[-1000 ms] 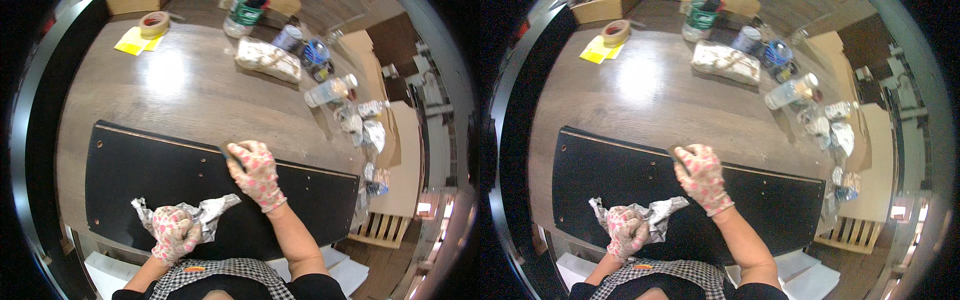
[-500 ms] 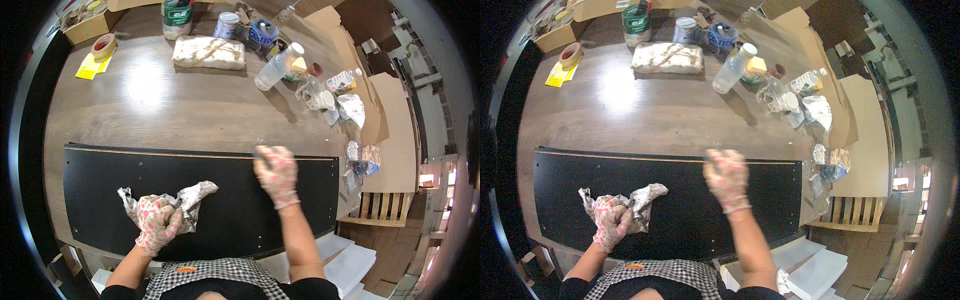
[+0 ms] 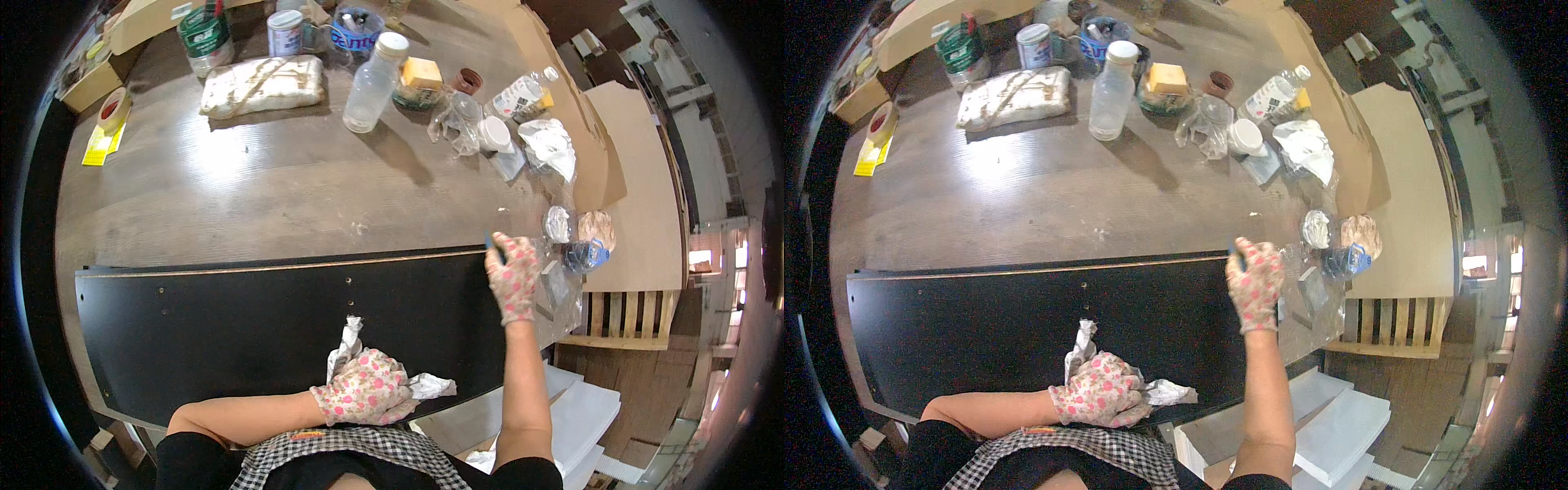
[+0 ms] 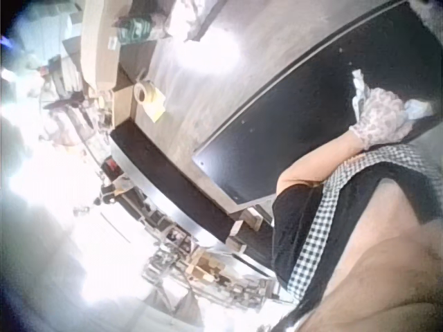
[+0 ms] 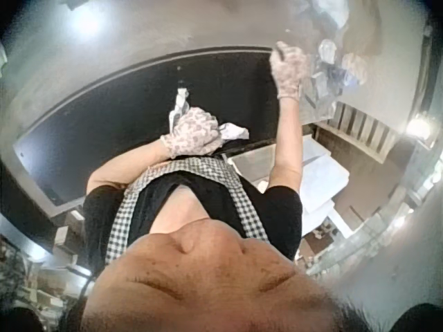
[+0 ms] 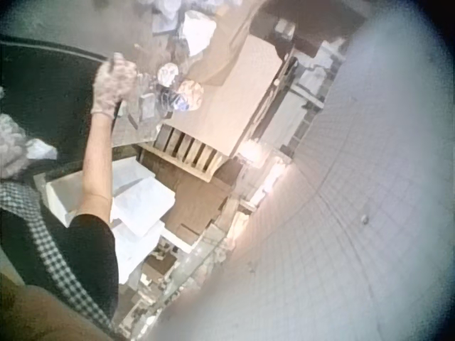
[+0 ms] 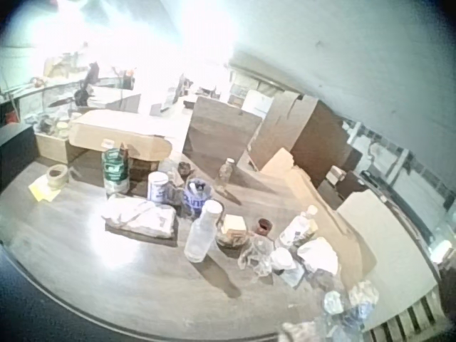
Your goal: The person scrubs the edges of a black rectangular panel with a small blue abrasive block and wipes the surface with a white cloth. The person repeatedly flips the panel to clean both sides and edges, then places it on a stack of similar panels.
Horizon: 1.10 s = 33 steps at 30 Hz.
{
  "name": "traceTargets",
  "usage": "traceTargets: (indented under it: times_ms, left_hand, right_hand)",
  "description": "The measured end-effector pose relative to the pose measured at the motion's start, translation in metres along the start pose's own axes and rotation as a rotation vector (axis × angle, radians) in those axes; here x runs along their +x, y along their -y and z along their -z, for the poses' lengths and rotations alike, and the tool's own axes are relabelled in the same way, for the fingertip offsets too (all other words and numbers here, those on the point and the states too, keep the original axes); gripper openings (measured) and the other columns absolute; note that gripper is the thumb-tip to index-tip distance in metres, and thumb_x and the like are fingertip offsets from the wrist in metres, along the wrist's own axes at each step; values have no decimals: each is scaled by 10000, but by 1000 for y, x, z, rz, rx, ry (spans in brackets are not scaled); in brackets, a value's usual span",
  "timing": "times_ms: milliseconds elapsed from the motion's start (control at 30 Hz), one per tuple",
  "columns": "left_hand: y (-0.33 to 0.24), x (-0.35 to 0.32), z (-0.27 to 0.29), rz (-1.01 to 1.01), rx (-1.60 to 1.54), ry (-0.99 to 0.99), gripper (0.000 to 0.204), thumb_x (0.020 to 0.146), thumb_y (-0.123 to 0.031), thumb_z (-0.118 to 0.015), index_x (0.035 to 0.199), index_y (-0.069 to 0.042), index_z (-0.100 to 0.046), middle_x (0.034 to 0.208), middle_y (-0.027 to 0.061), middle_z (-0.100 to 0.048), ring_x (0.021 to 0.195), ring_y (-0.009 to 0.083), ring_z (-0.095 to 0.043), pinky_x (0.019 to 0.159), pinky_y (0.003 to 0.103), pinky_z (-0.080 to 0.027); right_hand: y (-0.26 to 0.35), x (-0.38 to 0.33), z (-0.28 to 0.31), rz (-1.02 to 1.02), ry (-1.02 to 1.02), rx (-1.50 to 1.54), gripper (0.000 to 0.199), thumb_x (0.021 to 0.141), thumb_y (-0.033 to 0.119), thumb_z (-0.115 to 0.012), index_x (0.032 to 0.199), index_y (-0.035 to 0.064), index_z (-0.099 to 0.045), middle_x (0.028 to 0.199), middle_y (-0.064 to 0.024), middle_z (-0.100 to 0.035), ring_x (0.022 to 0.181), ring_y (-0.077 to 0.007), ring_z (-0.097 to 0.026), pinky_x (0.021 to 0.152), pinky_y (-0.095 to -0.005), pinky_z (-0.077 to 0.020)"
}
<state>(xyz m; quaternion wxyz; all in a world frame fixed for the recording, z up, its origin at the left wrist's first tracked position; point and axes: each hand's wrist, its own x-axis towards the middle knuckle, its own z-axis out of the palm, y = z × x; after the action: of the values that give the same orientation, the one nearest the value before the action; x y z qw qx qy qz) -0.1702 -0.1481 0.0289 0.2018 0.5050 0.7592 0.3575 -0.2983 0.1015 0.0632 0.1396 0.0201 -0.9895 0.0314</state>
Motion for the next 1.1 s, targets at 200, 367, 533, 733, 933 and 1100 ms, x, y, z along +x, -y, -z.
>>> traceTargets:
  times_ms: [200,367,533,733,933,1100]
  left_hand:
    - [11,-3,-18,-81,-170,-187,363,701,-468,-658,618,-120,-594,611,104,-588,545,278,-593,521,417,-448]
    - [8,-2,-14,10,-156,-67,241,811,-335,-658,717,-112,-660,699,70,-630,671,245,-651,644,403,-511]
    - [2,-1,-2,-50,-128,-170,244,726,-354,-681,653,-121,-694,687,80,-654,647,263,-662,594,407,-510]
    - [8,-6,-20,-57,-108,-131,296,701,-404,-667,788,-122,-659,850,95,-639,797,295,-648,694,433,-493]
    - [6,-10,-39,-138,-50,-532,266,734,-382,-659,777,-119,-651,850,128,-628,819,314,-643,749,461,-497]
    - [7,-12,-21,-107,-85,-171,272,731,-373,-673,768,-104,-656,843,105,-640,834,309,-654,723,437,-511]
  right_hand:
    - [35,-21,-15,384,147,396,310,782,144,-786,1088,127,-737,1008,-143,-660,950,-324,-637,844,-432,-532]
    - [-95,-7,-25,121,-94,-44,320,820,175,-729,1135,154,-674,1015,-113,-649,939,-297,-612,879,-428,-505]
    - [-157,9,-19,-227,-8,121,296,820,215,-738,1078,70,-752,1091,-178,-693,1053,-350,-649,954,-439,-494]
    - [2,-8,-14,60,-7,230,241,801,143,-725,1025,56,-701,900,-137,-626,867,-315,-633,759,-432,-523]
    - [189,-24,-30,561,143,619,300,788,154,-766,1068,67,-704,940,-150,-625,869,-324,-627,745,-425,-523]
    - [109,-21,-35,423,73,499,281,783,119,-755,1059,79,-721,977,-150,-658,897,-329,-644,793,-420,-539]
